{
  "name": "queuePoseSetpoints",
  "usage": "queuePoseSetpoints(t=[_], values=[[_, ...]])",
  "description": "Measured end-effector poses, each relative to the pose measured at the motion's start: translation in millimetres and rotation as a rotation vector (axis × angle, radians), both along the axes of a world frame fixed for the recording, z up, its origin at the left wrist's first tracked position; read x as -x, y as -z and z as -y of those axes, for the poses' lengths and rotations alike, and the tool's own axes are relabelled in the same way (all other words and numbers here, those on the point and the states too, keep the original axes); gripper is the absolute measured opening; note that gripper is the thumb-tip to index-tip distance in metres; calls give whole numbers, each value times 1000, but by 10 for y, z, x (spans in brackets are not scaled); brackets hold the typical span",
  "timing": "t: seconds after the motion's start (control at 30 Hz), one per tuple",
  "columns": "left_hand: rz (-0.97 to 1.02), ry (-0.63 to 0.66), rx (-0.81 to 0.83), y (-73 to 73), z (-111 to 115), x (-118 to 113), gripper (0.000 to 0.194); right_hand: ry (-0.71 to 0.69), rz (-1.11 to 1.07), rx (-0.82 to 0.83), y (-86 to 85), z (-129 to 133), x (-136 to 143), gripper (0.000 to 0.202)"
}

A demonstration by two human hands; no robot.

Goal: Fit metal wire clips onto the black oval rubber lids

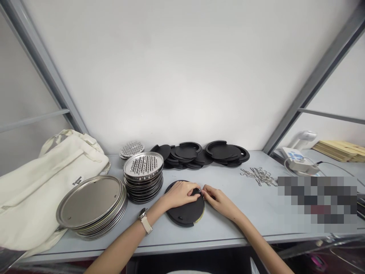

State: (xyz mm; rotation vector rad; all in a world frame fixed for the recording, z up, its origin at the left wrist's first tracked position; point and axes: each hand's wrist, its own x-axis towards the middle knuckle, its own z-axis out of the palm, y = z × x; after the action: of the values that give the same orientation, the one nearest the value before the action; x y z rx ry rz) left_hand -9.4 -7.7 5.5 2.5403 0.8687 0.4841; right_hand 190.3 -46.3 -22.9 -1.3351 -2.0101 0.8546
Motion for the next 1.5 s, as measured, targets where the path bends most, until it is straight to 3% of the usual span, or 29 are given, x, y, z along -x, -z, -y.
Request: queuePoseSetpoints(t=[0.47,0.63,0.9,1.13,1.5], values=[[-60,-61,-13,-6,12,-24,37,-47,30,-41,9,-14,-4,34],[-3,-31,-78,24,-31,-9,26,-70,52,-17,-11,2,-17,34],[0,-135,-62,40,-69,5,24,-41,-3,5,-39,16,18,36],[1,-256,-90,65,-21,3,11,-27,-103,34,-30,10,2,26],[-123,-210,-248,-1,30,-5,9,-37,-81,24,-21,20,-3,22]])
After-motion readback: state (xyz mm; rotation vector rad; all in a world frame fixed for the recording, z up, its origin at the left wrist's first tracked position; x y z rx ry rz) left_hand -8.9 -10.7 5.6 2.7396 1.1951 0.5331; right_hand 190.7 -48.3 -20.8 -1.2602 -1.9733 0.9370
